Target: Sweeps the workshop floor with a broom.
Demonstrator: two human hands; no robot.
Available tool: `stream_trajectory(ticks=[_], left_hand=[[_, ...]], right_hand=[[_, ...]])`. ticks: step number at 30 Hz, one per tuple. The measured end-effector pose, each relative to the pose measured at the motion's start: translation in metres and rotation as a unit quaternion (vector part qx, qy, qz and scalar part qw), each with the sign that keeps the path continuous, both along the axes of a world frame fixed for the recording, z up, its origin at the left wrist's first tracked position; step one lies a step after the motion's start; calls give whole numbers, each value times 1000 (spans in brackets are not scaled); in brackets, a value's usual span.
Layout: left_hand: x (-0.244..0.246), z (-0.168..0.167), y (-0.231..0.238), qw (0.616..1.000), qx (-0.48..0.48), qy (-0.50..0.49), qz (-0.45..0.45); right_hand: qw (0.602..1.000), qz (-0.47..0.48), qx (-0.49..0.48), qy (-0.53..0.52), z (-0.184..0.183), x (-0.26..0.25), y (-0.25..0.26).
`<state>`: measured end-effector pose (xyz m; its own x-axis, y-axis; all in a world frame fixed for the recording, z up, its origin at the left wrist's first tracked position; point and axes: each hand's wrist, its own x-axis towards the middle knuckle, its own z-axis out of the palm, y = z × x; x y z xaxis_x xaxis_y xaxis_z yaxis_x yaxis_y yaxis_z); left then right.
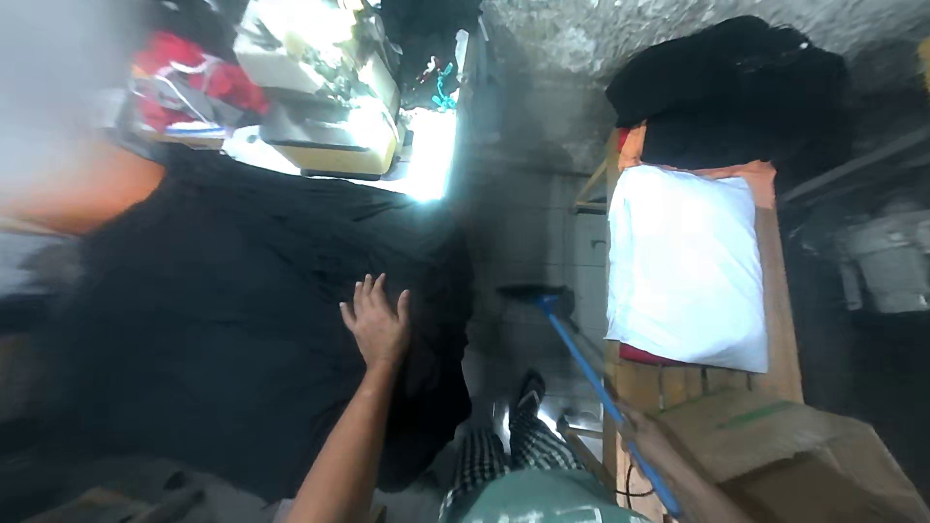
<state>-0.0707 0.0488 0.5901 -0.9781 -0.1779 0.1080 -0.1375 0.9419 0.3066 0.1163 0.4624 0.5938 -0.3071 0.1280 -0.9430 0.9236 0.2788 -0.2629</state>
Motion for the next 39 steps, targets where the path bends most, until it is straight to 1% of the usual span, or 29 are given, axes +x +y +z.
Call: stream_trajectory(ticks=[2,4,7,10,12,14,15,17,18,21,23,25,27,30,32,34,36,39], left_hand=[[-1,0,1,1000,-2,0,1],[0,0,0,1000,-4,1,3],[1,0,2,1000,-5,11,5],[2,1,3,1000,-4,22,9],[2,0,3,999,-5,30,12],[3,-1,3,999,-6,31,11],[3,-1,2,1000,-5,29,10],[5,0,1,1000,0,20,11],[4,1,1,1000,2,19,12],[3,4,4,1000,13,8,10],[3,9,4,1000,23,-7,7],[3,12,4,1000,27,-13,8],[2,13,5,1000,25,-3,9],[1,13,5,1000,23,-4,9],[1,12,4,1000,20,-8,7],[-1,11,4,1000,20,-3,8],[0,10,5,1000,19,5,6],[0,7,1,1000,15,2,-5]], right_hand=[[994,-92,-3,60,-37,-38,-5],[985,-144,14,98,-72,-89,-10],[973,-197,39,117,-116,-160,-8],[955,-266,41,124,-152,-204,4],[956,-275,42,95,-167,-217,9],[970,-232,51,60,-176,-211,10],[979,-189,54,44,-179,-199,8],[994,-92,50,21,-173,-161,0],[997,-55,45,6,-162,-140,-7],[998,-5,20,-62,-116,-76,-26],[993,18,-24,-116,-90,-38,-36],[981,39,-82,-172,-67,-17,-41],[970,50,-126,-202,-48,-13,-41],[960,68,-168,-212,-13,-19,-27],[964,50,-173,-197,13,-21,-17],[976,20,-143,-162,32,-26,-13],[988,0,-103,-117,31,-32,-14],[997,-6,-55,-56,-6,-54,-21]])
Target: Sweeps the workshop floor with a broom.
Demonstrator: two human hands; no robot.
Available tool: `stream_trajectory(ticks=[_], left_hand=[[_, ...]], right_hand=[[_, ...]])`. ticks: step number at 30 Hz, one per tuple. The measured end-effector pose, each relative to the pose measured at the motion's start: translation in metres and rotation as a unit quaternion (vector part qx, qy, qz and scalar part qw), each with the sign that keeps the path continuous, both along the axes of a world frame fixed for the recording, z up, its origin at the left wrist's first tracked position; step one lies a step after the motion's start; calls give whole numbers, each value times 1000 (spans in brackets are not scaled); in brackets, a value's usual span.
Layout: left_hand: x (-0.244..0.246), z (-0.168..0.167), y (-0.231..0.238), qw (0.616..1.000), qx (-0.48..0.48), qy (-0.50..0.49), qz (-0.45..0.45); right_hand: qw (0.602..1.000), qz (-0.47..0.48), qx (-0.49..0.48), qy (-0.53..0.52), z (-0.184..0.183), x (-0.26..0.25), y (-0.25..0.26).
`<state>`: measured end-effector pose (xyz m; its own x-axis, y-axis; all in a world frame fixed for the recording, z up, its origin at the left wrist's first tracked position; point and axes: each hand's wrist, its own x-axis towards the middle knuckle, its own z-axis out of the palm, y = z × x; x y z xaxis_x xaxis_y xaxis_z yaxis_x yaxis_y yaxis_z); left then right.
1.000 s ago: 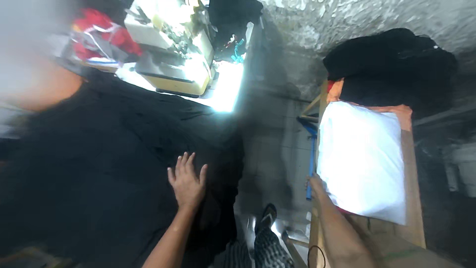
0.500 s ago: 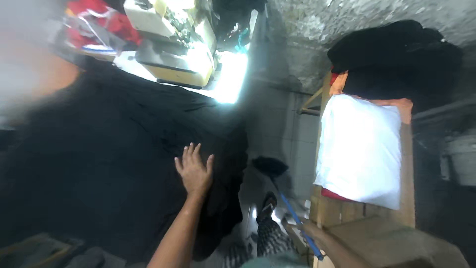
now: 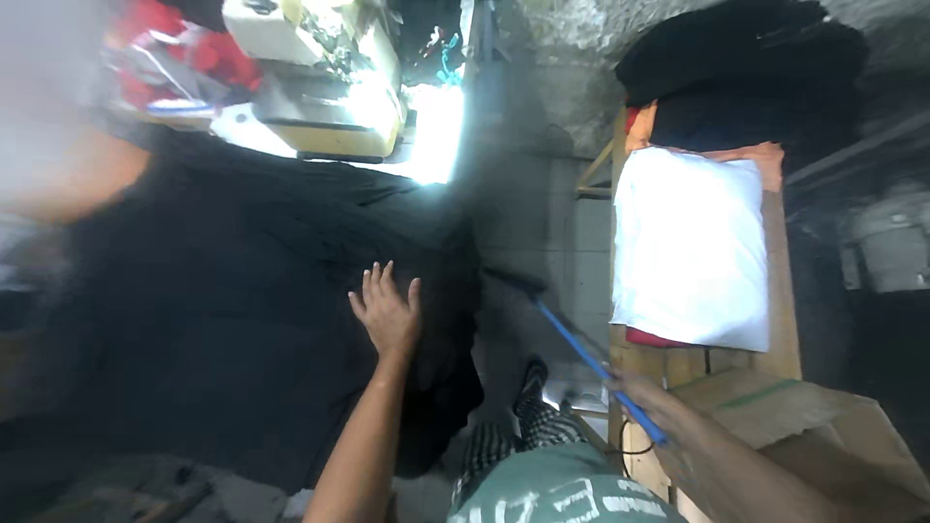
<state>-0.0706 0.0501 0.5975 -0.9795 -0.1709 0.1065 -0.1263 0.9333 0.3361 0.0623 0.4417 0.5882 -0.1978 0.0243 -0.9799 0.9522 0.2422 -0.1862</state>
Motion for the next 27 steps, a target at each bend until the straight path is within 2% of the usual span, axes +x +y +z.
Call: stream_trajectory(ticks=[5,10,14,20,24,27], left_hand=[[-2,-8,-4,1000,-5,-5,-8],[-4,-4,-6,1000,-3,-1,-16],[-3,3,-7,998,21,-8,-56],[3,11,-20,982,133,10,-133],[2,19,-35,958,223,-22,-178],[5,25,-37,948,235,-37,-209]], right_hand=[[996,-86,6,39,-72,-34,-25],[996,-65,43,43,-110,-2,-55],[996,-72,47,32,-101,36,-74],[996,-41,75,12,-88,90,-132],[994,-55,97,6,-78,149,-178],[989,-109,97,-29,-62,207,-204]])
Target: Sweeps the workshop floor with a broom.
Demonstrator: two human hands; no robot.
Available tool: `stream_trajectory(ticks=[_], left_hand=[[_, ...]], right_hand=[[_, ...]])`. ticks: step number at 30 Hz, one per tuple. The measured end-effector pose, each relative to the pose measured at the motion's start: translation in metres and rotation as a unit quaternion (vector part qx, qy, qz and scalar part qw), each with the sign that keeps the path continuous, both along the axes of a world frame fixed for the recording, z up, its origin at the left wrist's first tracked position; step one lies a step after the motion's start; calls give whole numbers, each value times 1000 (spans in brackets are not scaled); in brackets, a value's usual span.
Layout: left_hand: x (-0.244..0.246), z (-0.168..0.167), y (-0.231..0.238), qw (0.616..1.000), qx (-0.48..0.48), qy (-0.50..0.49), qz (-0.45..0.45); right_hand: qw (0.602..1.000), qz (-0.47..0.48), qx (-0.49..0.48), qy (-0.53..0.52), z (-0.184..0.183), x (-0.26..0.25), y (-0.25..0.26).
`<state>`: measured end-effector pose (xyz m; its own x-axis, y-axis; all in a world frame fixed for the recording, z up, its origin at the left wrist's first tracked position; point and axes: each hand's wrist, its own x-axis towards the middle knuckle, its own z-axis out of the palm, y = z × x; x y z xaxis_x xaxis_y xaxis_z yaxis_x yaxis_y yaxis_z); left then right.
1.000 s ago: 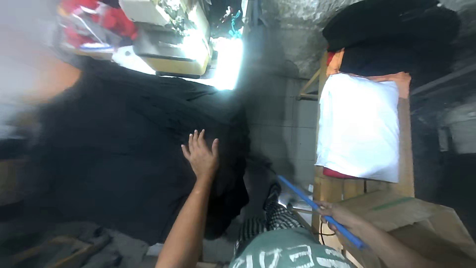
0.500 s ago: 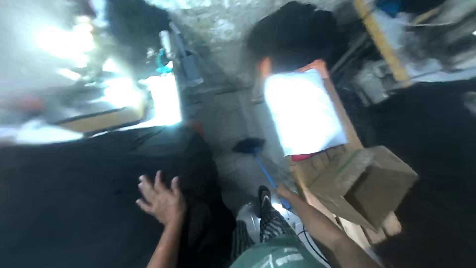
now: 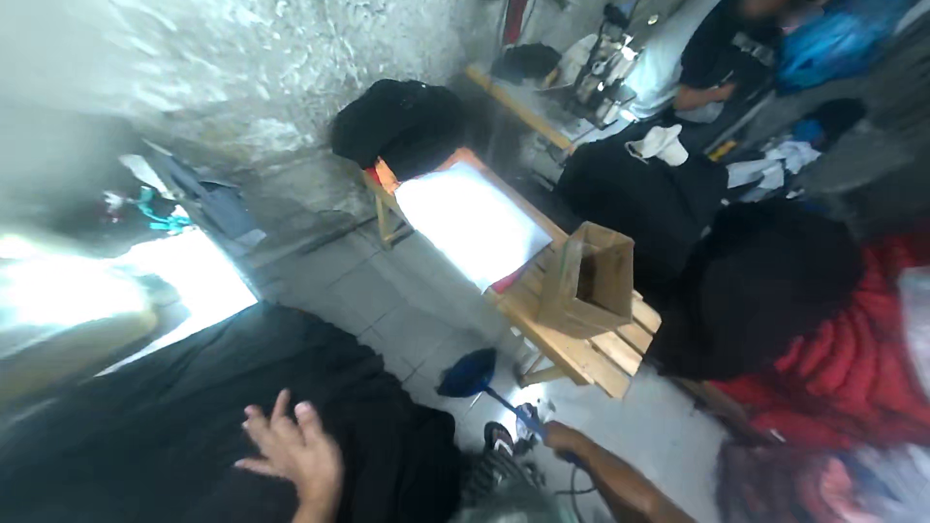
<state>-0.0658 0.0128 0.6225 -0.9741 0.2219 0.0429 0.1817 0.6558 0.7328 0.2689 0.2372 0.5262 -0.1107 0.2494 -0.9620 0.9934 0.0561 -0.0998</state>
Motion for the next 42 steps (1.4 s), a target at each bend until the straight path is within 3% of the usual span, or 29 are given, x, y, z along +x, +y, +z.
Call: stream_trajectory(ticks=[2,7,14,16,18,22,26,35,42], left_hand=[[0,1,-1,1000,-23,3,-9],[-2,-5,2,997,-73,-1,-32],[0,-8,10,990,-127,20,-48],[0,-9,10,990,-130,22,-52],[0,-10,9,990,-132,26,-51],[0,-10,10,988,-139,37,-49],[0,-11,9,987,-147,37,-44],[1,-10,10,988,-143,22,-45],[-1,-14,9,991,-125,21,-47]], right_hand=[[998,-47,-8,-29,9,43,-18],[992,31,-18,-123,28,129,-34],[998,-17,5,-64,134,129,-56],[998,-57,5,-25,128,114,-55],[998,-58,-5,10,95,96,-52],[999,6,-39,37,17,66,-46],[994,99,-39,6,-15,86,-46],[972,110,9,-209,32,131,-32],[981,147,5,-129,121,153,-26]])
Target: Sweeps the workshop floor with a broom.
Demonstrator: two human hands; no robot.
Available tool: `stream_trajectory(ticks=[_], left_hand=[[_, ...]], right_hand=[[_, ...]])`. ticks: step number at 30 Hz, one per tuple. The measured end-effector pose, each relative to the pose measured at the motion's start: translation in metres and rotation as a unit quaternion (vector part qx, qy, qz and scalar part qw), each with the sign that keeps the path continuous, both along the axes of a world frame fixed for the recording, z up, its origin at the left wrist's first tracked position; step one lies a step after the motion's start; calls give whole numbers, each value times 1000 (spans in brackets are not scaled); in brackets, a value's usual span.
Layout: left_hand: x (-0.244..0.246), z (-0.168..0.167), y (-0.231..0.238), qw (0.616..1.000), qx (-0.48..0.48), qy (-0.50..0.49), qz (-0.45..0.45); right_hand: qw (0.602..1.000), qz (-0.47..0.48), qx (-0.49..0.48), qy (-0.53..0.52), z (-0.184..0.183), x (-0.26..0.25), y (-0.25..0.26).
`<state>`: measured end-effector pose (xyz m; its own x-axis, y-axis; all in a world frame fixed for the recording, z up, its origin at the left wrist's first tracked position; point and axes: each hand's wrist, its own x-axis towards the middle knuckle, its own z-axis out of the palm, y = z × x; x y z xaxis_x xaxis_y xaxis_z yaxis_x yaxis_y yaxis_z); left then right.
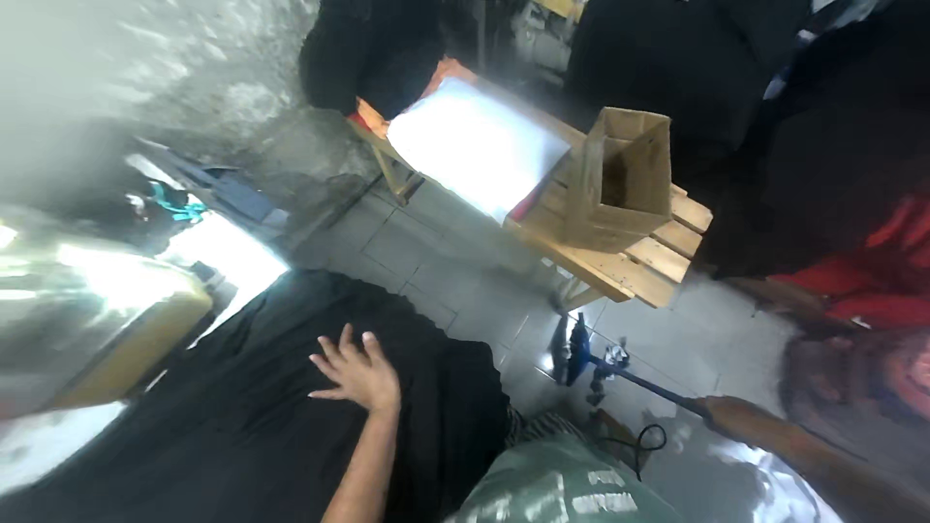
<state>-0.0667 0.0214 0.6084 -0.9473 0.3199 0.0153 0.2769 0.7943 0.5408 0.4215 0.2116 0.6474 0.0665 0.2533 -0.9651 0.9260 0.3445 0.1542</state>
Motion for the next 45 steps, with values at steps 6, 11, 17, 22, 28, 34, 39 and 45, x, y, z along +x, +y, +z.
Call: stream_trajectory(ticks=[6,11,17,22,28,34,39,45], left_hand=[[-1,-4,1,1000,3,5,-3],[-2,0,-4,999,3,-18,-31],[-21,37,-58,962,-35,-146,-229],[-2,1,-67,963,-70,64,-253],[-2,-6,-78,965,-34,79,-249],[-2,-9,-79,966,-22,82,-246],[-1,-9,-77,967,-11,84,-241],[-3,-10,-75,966,-8,79,-248]], right_hand=[[997,4,-27,76,-10,-33,-19],[993,39,-25,107,-33,-94,-43],[978,17,18,207,-78,-204,-14],[960,-19,33,279,-162,-330,14],[968,-91,44,228,-184,-383,45],[931,-282,62,223,-218,-279,53],[959,-224,14,176,-199,-141,8],[992,-121,8,35,-136,-15,-34]])
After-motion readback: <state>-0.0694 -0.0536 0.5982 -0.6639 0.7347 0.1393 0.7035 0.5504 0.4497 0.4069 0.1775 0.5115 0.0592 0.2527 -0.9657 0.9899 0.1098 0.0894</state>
